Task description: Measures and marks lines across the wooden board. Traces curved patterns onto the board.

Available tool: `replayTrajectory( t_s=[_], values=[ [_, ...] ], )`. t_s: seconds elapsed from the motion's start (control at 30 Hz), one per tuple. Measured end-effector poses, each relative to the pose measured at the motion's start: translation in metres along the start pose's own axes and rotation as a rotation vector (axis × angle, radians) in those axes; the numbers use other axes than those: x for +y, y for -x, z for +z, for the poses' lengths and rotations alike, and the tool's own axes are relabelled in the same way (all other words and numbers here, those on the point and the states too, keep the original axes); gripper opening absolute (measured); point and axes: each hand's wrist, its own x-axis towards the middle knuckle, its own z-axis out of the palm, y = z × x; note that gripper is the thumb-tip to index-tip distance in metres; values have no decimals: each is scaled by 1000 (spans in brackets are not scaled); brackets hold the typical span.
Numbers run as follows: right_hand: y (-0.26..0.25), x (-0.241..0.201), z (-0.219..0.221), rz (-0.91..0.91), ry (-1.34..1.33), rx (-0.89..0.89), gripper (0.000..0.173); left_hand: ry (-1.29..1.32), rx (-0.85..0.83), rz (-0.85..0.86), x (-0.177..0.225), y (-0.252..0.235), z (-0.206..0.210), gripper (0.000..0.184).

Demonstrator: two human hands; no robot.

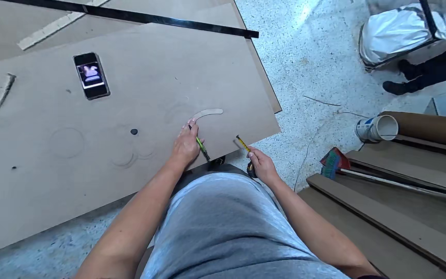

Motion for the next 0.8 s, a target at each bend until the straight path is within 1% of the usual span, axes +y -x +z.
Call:
replayTrajectory(
  t_s=[0.53,0.8],
  values=[
    [12,4,6,68,-14,31,41,-34,-10,-59,7,-2,4,56],
    [16,6,8,94,-14,3,41,-49,-14,-36,3,-3,3,57]
  ],
)
